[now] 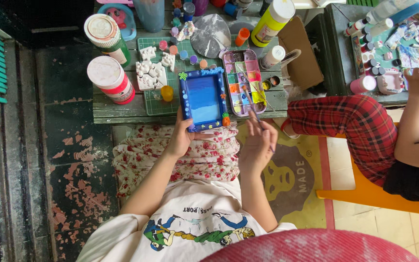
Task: The person paints a blue ceramic frame with orange paint using a brush, then switches to painting a small white figurine. They dip the brush into a paint container and apply paint to the objects on a cluttered workbench.
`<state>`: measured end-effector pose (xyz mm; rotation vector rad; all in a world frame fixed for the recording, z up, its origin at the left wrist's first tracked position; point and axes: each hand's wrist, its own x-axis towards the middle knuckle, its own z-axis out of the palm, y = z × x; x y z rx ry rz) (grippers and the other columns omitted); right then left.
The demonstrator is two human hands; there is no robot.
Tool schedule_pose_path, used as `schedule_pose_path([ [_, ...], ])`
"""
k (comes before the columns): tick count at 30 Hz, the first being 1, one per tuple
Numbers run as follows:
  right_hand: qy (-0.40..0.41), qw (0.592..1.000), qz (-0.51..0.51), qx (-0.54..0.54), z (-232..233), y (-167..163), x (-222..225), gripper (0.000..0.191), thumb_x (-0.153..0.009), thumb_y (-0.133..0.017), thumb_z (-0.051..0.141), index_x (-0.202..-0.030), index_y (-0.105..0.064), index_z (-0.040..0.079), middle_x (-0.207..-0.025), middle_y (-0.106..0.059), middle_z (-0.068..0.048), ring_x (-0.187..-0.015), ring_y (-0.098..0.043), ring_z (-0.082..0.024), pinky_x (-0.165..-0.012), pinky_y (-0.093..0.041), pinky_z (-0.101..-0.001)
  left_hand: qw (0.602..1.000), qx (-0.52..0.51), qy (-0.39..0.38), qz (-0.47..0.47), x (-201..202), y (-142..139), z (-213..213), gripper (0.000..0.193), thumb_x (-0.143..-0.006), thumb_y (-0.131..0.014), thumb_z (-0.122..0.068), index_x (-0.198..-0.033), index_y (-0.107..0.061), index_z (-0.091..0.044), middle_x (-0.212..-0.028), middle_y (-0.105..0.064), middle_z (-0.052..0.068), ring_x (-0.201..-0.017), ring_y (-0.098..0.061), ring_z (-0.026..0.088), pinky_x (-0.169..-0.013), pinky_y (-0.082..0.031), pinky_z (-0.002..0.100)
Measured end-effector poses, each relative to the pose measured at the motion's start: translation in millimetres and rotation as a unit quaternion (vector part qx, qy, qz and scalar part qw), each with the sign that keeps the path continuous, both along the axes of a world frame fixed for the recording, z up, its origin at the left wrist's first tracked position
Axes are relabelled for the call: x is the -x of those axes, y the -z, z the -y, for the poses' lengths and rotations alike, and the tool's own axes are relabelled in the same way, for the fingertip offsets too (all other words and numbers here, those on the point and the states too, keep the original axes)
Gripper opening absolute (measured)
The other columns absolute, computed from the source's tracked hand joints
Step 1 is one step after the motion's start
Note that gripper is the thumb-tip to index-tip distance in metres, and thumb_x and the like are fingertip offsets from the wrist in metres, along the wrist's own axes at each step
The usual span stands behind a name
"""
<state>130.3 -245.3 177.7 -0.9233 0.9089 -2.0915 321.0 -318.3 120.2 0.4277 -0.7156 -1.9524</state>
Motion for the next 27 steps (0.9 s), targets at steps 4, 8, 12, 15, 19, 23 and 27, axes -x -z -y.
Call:
schedule_pose_path([
  [4, 0.019, 0.997, -0.039, 0.062, -16.5, -34.6, 22.1, 0.016, -0.109, -0.063, 0.014, -0.119, -0.059, 0.002, -0.121, -0.068, -0.020, -0.114, -0.064, -0.028, -0.112, -0.046, -0.0442, 0.997, 0.009, 0.008, -0.075, -24.1, -17.3, -13.5, 0.082, -0.097, -0.053, -0.028, -0.165, -0.006, -0.027, -0.159, -0.036, 0.011, -0.137, -0.051, 0.035, -0.090, -0.059, 0.067],
  [8, 0.038, 0.983, -0.141, 0.112, -30.9, -62.7, 17.6, 0.015, -0.109, -0.065, 0.017, -0.114, -0.060, 0.003, -0.107, -0.069, -0.015, -0.108, -0.061, -0.025, -0.112, -0.046, -0.0435, 0.995, 0.010, -0.013, -0.097, -45.7, -33.1, -30.2, 0.087, -0.092, -0.057, -0.026, -0.164, -0.008, -0.028, -0.158, -0.037, 0.010, -0.142, -0.047, 0.034, -0.101, -0.055, 0.063],
  [12, 0.089, 0.953, -0.260, 0.127, -37.0, -81.3, 0.6, 0.018, -0.106, -0.065, 0.023, -0.107, -0.057, 0.008, -0.093, -0.070, -0.015, -0.110, -0.060, -0.026, -0.109, -0.046, -0.0455, 0.995, 0.022, -0.053, -0.085, -60.6, -44.0, -44.3, 0.090, -0.091, -0.059, -0.026, -0.167, -0.011, -0.022, -0.161, -0.036, 0.011, -0.149, -0.042, 0.031, -0.116, -0.043, 0.054],
  [15, 0.099, 0.939, -0.305, 0.121, -37.6, -86.9, -12.6, 0.020, -0.105, -0.066, 0.026, -0.104, -0.056, 0.009, -0.089, -0.070, -0.018, -0.113, -0.058, -0.025, -0.109, -0.046, -0.0439, 0.995, 0.030, -0.064, -0.073, -71.5, -49.0, -52.2, 0.090, -0.090, -0.059, -0.026, -0.166, -0.011, -0.019, -0.160, -0.036, 0.012, -0.149, -0.040, 0.030, -0.119, -0.040, 0.052],
  [19, 0.101, 0.939, -0.314, 0.099, -37.2, -87.9, -28.4, 0.021, -0.103, -0.068, 0.025, -0.102, -0.056, 0.007, -0.090, -0.070, -0.019, -0.117, -0.055, -0.026, -0.095, -0.053, -0.0381, 0.995, 0.048, -0.070, -0.058, -81.6, -52.4, -56.4, 0.093, -0.090, -0.060, -0.027, -0.167, -0.008, -0.017, -0.161, -0.035, 0.012, -0.150, -0.038, 0.028, -0.121, -0.036, 0.048],
  [23, 0.105, 0.933, -0.334, 0.087, -36.9, -88.6, -37.0, 0.022, -0.104, -0.068, 0.026, -0.101, -0.057, 0.006, -0.090, -0.070, -0.020, -0.120, -0.055, -0.026, -0.084, -0.060, -0.0342, 0.994, 0.055, -0.080, -0.039, -82.9, -53.6, -58.8, 0.096, -0.090, -0.060, -0.028, -0.168, -0.007, -0.013, -0.163, -0.033, 0.013, -0.151, -0.036, 0.027, -0.124, -0.032, 0.045],
  [27, 0.103, 0.928, -0.348, 0.082, -34.5, -90.4, -40.2, 0.022, -0.104, -0.067, 0.026, -0.100, -0.056, 0.006, -0.091, -0.070, -0.020, -0.124, -0.055, -0.027, -0.080, -0.063, -0.0336, 0.995, 0.055, -0.077, -0.032, -84.3, -54.5, -58.9, 0.097, -0.089, -0.060, -0.028, -0.168, -0.005, -0.012, -0.163, -0.033, 0.013, -0.151, -0.037, 0.027, -0.123, -0.032, 0.045],
])
